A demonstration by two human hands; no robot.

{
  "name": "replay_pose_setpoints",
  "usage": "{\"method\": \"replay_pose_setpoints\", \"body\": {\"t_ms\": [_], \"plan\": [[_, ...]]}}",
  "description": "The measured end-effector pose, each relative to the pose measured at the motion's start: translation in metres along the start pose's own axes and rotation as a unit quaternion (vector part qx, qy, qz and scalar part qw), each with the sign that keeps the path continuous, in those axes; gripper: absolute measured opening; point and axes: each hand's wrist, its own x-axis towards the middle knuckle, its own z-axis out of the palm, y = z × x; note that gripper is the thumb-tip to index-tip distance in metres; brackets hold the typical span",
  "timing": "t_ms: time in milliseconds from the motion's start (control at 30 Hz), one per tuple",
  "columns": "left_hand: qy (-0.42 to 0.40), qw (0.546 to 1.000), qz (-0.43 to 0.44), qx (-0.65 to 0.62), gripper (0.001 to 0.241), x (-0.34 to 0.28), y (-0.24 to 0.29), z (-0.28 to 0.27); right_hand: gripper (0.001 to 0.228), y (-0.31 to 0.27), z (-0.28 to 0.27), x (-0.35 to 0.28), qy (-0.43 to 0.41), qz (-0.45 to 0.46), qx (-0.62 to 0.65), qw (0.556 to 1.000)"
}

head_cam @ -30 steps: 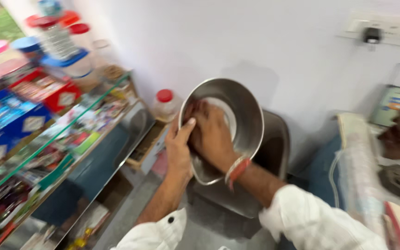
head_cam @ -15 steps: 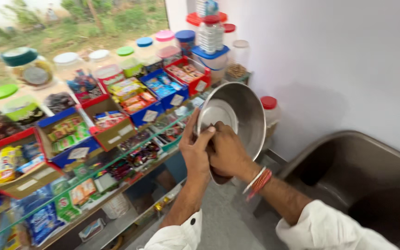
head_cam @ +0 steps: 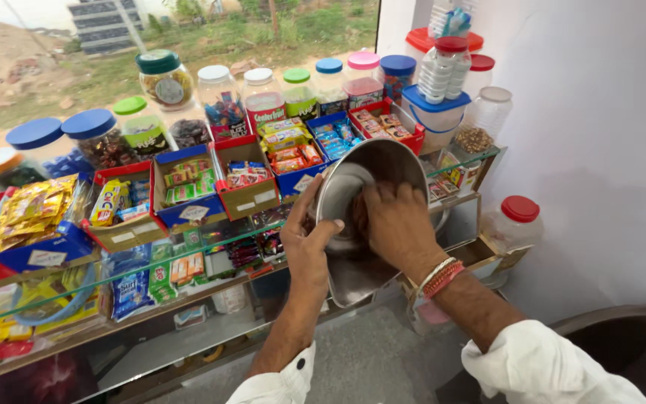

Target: The person wipes a metal bowl with a cloth, then picks up and arranges various snack packets on a glass display counter. The person handles noodle packets and chip bags, placing them into boxes on the shelf.

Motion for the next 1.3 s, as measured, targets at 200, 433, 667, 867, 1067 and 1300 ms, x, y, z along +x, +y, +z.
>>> {"method": "replay_pose_setpoints", "body": {"t_ms": [200,433,667,867,1067,1300], "plan": [[0.039,0.999,-0.016,-0.010,0.070,0.000,-0.006,0.015,0.032,-0.045,0.004,-0.020,-0.031,0.083,0.338,0.937],[0.170,0.973,-0.104,-0.116,0.075,-0.001,0.001,0.018,0.042,-0.041,-0.008,-0.054,0.017,-0.005,0.290,0.957],[0.045,0.999,0.007,0.002,0.069,-0.013,0.010,0.009,0.034,0.014,0.005,-0.029,0.020,-0.095,0.011,0.995],[0.133,0.984,-0.095,-0.071,0.070,-0.024,0.008,0.000,0.038,-0.063,0.013,-0.064,-0.099,0.076,0.500,0.857],[0.171,0.981,-0.055,-0.078,0.066,-0.022,0.013,-0.030,0.077,-0.058,-0.023,-0.095,-0.065,-0.179,0.308,0.932],[0.105,0.980,-0.155,-0.072,0.069,-0.019,0.030,-0.052,0.043,0.015,-0.025,-0.036,0.001,-0.331,0.102,0.938]]}}
